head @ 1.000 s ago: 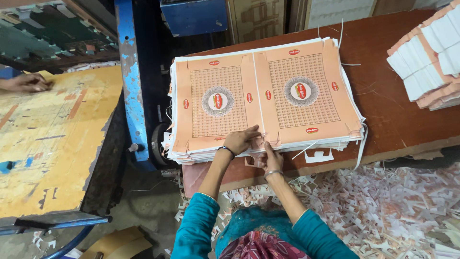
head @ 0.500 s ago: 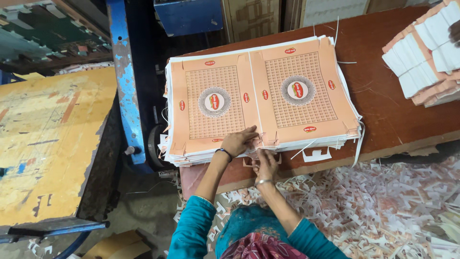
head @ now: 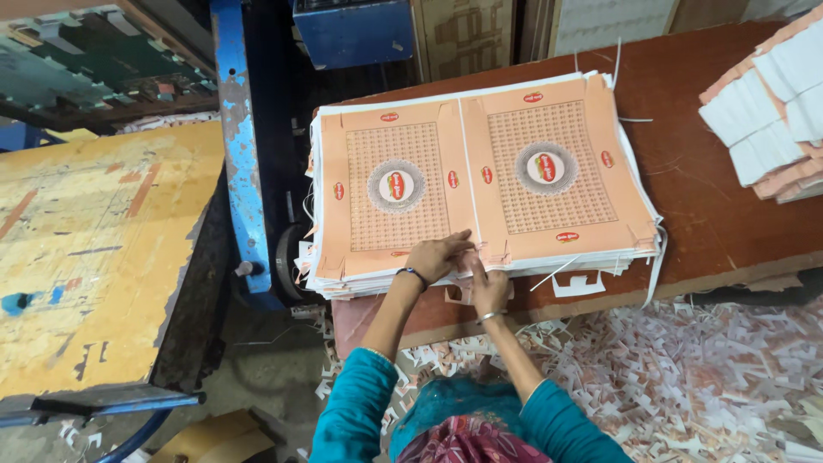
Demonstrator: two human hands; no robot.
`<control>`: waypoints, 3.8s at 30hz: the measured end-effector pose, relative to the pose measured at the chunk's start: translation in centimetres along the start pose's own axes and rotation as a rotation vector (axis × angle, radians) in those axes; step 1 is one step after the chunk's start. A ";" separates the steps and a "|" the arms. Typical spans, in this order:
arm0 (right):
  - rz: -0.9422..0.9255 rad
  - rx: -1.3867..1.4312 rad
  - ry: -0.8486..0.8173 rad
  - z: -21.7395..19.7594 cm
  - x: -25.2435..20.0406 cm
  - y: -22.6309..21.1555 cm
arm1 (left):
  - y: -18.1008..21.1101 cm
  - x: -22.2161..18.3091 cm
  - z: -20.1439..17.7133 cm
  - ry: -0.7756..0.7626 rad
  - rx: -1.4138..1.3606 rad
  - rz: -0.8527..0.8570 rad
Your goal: The person repeatedly pulls and tears off thin strips of paper from the edges of a large stack of printed sheets. The person works by hand, removing excess paper from the stack and letting the strips fall onto the floor.
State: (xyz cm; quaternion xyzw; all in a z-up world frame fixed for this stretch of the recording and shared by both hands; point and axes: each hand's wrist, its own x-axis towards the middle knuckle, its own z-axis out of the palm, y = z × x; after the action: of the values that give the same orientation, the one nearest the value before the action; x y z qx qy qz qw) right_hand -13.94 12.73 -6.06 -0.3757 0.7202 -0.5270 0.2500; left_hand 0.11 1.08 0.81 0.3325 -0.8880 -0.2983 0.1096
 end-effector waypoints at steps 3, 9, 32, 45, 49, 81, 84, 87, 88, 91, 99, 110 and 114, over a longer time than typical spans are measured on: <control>-0.133 -0.233 -0.071 -0.8 0.2 -0.2 | 0.3 -0.4 -0.1 0.065 -0.004 0.025; -0.030 -0.149 -0.245 -3.1 -0.4 -3.3 | 1.6 -0.9 -1.4 0.089 -0.075 0.034; -0.601 -0.673 -0.660 -8.2 8.4 -11.8 | -2.5 4.5 -1.2 -0.408 0.193 -0.031; -0.811 -0.482 -0.349 -5.7 4.9 -9.0 | -4.4 6.3 -1.5 -0.429 0.093 -0.005; -0.534 -0.408 -0.394 -4.7 7.3 -6.3 | -4.7 6.4 -1.5 -0.446 0.024 -0.033; -0.872 -0.662 -0.198 -6.4 2.5 -8.5 | -3.7 5.3 -1.4 -0.336 0.020 0.024; -0.786 -0.648 -0.292 -6.5 3.6 -8.6 | -3.4 5.0 -1.7 -0.417 0.116 -0.108; -0.725 -0.518 -0.375 -6.9 5.4 -8.6 | -3.4 5.3 -1.8 -0.380 0.053 -0.090; -0.713 -0.452 -0.389 -6.9 5.4 -8.5 | -3.5 5.1 -1.6 -0.394 0.064 -0.091; -0.705 -0.394 -0.354 -6.5 6.4 -8.1 | -3.9 5.7 -1.4 -0.392 0.065 -0.079; -0.108 0.627 -0.633 -8.9 7.4 -5.5 | -4.0 6.6 -1.9 -0.375 0.038 -0.117; -0.691 -0.595 -0.416 -8.9 2.2 -9.9 | -3.4 6.2 -2.1 -0.376 0.052 -0.107; -0.953 -0.747 -0.289 -7.9 3.2 -11.0 | -4.0 6.2 -1.7 -0.368 0.059 -0.080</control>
State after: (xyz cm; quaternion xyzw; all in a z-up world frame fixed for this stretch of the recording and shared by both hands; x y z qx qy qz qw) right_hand -18.78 12.87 6.99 -0.7855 0.5678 -0.2371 -0.0662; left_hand -1.81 -6.18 -0.30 0.3103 -0.8875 -0.3319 -0.0764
